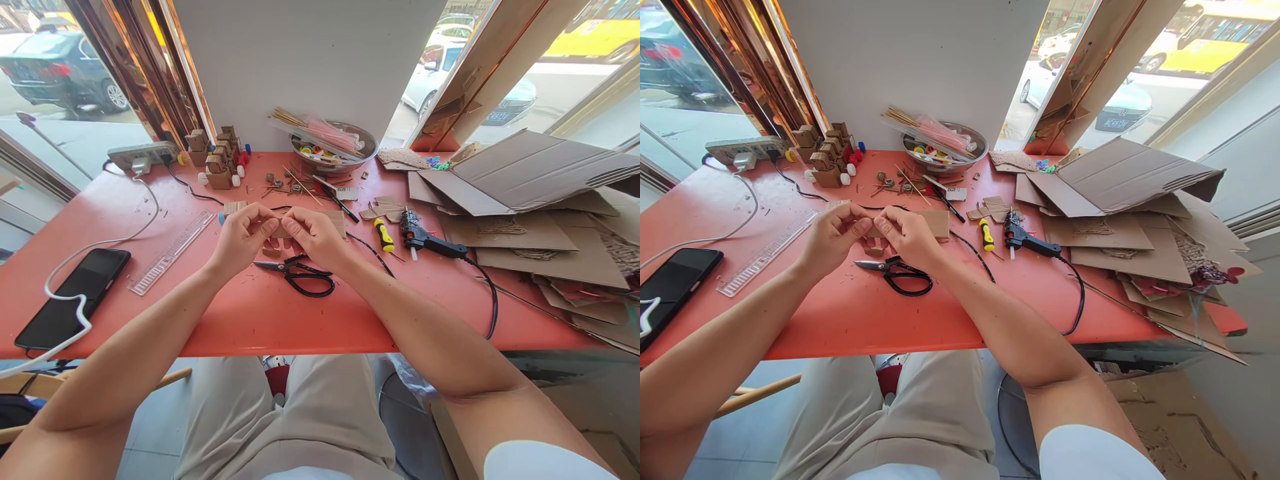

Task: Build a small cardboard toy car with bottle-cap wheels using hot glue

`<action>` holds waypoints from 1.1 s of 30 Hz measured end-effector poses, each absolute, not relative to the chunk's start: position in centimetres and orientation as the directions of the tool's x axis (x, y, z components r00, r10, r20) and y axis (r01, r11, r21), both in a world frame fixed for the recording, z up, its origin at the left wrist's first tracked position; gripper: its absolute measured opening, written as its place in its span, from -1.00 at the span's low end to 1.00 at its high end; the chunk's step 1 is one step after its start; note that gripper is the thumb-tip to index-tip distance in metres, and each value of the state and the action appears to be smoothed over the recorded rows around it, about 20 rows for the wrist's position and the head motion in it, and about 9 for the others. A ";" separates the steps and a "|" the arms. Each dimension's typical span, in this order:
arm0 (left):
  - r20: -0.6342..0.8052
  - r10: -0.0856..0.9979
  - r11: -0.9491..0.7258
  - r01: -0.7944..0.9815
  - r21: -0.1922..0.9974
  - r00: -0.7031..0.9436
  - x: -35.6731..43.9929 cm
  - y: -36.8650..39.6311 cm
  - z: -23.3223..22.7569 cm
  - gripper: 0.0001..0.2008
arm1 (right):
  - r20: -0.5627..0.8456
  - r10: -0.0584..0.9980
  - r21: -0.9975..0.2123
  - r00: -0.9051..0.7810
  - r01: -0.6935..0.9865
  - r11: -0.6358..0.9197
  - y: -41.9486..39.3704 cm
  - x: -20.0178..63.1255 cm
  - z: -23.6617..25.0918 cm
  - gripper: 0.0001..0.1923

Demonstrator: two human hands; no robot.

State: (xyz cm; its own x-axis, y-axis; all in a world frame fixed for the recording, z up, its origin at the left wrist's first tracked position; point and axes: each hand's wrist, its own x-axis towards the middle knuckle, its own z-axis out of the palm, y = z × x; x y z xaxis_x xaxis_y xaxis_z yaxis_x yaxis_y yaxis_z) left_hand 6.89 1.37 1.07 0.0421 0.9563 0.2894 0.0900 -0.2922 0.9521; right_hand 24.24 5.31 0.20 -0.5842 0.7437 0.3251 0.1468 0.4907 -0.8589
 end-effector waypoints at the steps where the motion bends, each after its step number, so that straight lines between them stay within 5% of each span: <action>1: 0.296 0.954 -0.300 0.094 0.949 0.052 6.9 1.4 1.1 -0.62 | 0.329 0.732 -0.854 -0.597 0.144 0.500 5.2 24.3 0.2 -0.62; 7: 0.260 0.961 -0.266 0.065 0.962 0.098 6.5 1.4 1.2 -0.61 | 0.375 0.744 -0.825 -0.553 0.168 0.540 4.8 24.1 0.3 -0.57; 15: 0.249 0.963 -0.255 0.049 0.966 0.105 6.7 1.6 0.7 -0.60 | 0.244 0.686 -0.876 -0.685 0.147 0.459 5.9 24.6 0.5 -0.63; 25: 0.122 0.987 -0.111 -0.102 0.989 0.102 7.1 1.6 0.8 -0.44 | 0.427 0.764 -0.771 -0.484 0.248 0.587 4.8 24.1 0.5 -0.62; 33: 0.256 0.966 -0.255 0.027 0.966 -0.029 6.5 1.7 0.7 -0.53 | 0.307 0.702 -0.818 -0.643 0.199 0.540 5.1 24.1 0.3 -0.75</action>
State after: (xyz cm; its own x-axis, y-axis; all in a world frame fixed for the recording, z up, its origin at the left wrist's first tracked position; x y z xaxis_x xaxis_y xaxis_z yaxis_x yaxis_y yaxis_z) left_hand 6.52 1.73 0.71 -0.0288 0.9662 0.2561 0.0269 -0.2554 0.9665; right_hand 24.12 5.09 0.29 -0.6433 0.7016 0.3066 0.1988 0.5398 -0.8180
